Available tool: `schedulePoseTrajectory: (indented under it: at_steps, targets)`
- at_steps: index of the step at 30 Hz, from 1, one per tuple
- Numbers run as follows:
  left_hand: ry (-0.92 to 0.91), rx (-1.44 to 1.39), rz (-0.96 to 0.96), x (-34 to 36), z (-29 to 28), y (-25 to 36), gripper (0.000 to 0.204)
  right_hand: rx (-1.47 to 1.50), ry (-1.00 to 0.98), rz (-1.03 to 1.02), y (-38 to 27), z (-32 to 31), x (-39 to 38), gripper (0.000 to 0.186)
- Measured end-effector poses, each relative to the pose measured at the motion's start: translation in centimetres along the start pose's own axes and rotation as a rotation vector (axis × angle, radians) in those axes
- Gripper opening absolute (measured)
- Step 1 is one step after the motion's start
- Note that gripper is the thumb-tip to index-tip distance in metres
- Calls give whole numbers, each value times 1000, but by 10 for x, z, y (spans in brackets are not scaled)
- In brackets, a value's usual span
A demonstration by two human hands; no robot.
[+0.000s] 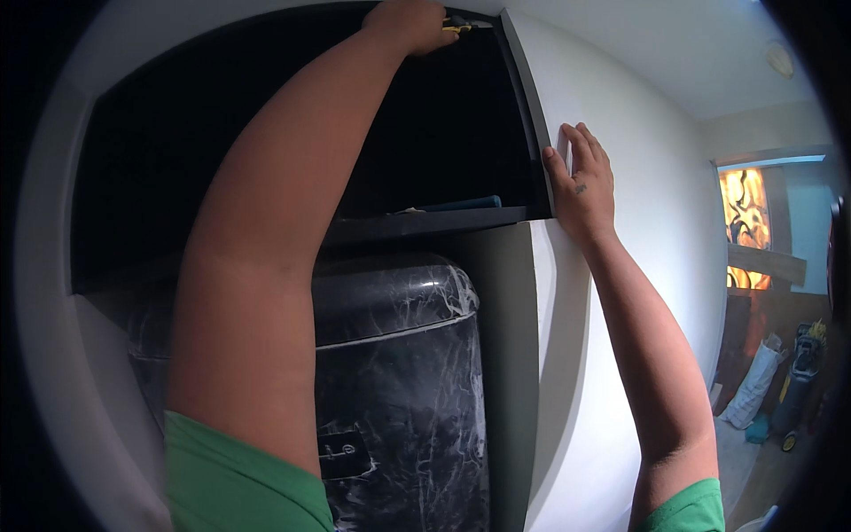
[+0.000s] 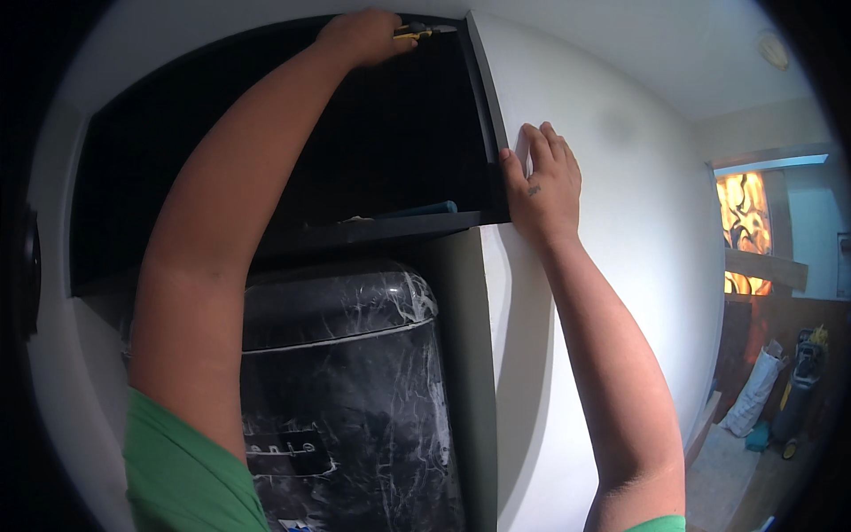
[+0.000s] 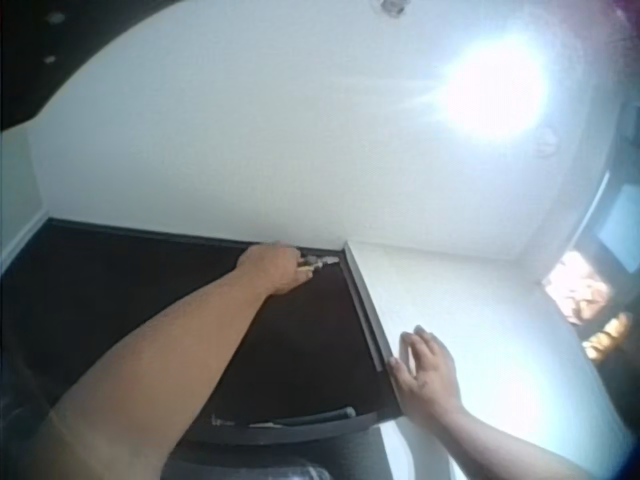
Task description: The person uses a utility knife and hammer to cut and secure a black shelf above a wrapped appliance. They repeatedly score the shelf edge and tap it into place while another person works nearby.
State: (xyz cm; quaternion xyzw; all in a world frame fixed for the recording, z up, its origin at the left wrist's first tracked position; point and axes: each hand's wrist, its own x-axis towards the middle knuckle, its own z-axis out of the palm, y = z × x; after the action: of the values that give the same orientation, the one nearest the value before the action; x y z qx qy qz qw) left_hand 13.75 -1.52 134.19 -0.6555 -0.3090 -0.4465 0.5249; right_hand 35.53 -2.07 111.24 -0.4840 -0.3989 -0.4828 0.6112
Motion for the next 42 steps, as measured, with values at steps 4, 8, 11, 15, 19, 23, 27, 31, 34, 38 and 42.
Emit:
schedulePoseTrajectory:
  at_steps: [4,8,11,15,19,23,27,31,34,38,42]
  targets:
    - [28,-96,-46,-4,10,4,42,-11,10,-2,-1,1,0,53]
    - [21,-169,-136,-12,24,26,41,-13,8,16,-1,1,0,53]
    - [-3,-251,-203,-17,28,35,40,-15,28,-2,-2,2,0,52]
    - [-16,-336,-241,-23,23,45,41,-34,28,-1,0,3,0,52]
    - [-31,-339,-210,-15,23,34,43,-39,17,9,-3,1,-2,51]
    - [-26,-380,-190,-7,28,28,47,-48,15,8,-2,1,-1,51]
    - [-53,-397,-189,-3,29,26,48,-45,21,1,-3,1,-1,51]
    - [-8,-470,-177,1,34,21,54,-26,37,-22,-2,1,-1,51]
    - [-15,-522,-164,2,36,18,56,-8,38,-11,-3,1,-1,51]
    - [-21,-506,-155,5,34,17,56,6,44,-18,-3,2,-1,50]
    - [19,-532,-176,7,38,19,57,-6,32,-21,1,4,1,51]
